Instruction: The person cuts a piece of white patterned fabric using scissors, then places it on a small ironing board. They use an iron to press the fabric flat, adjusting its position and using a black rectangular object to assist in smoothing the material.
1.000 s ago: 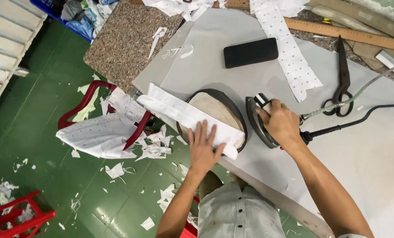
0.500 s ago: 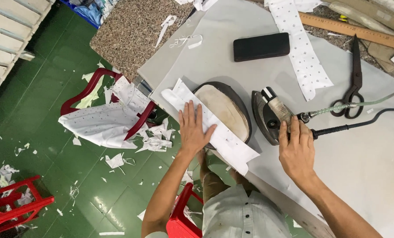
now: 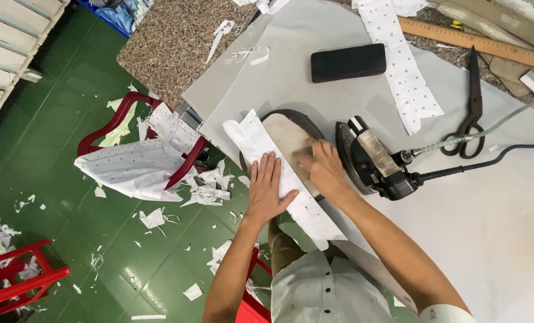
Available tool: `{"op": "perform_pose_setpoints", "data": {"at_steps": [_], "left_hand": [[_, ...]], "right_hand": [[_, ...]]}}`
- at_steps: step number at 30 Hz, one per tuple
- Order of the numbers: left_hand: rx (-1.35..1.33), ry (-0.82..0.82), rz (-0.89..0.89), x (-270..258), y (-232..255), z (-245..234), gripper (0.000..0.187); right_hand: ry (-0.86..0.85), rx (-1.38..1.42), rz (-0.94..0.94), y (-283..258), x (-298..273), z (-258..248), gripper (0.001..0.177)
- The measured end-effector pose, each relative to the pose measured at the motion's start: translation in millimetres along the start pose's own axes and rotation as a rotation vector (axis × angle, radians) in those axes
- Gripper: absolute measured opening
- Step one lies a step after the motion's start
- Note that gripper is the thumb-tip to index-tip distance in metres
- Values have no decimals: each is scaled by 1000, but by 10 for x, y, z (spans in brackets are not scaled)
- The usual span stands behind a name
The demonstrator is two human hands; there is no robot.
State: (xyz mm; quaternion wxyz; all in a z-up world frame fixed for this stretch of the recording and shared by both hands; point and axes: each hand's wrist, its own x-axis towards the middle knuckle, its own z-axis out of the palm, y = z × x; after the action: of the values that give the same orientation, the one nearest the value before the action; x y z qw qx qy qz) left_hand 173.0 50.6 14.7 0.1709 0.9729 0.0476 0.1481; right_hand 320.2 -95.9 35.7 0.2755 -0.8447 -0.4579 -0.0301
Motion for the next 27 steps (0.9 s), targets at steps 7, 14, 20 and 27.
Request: {"op": "perform_pose_setpoints", "data": {"at_steps": [7, 14, 20, 27], "left_hand": [[-24, 0, 11, -8, -32, -34, 90], [-72, 19, 1, -14, -107, -28, 60], [-32, 33, 53, 38, -271, -129, 56], [-49, 43, 84, 46, -425, -143, 48]], "right_hand": [[21, -144, -139, 157, -117, 258, 17], [175, -175, -129, 155, -269, -271, 12], [-3, -27, -96, -63, -165, 146, 47], [-22, -204, -133, -200, -506, -46, 63]]}}
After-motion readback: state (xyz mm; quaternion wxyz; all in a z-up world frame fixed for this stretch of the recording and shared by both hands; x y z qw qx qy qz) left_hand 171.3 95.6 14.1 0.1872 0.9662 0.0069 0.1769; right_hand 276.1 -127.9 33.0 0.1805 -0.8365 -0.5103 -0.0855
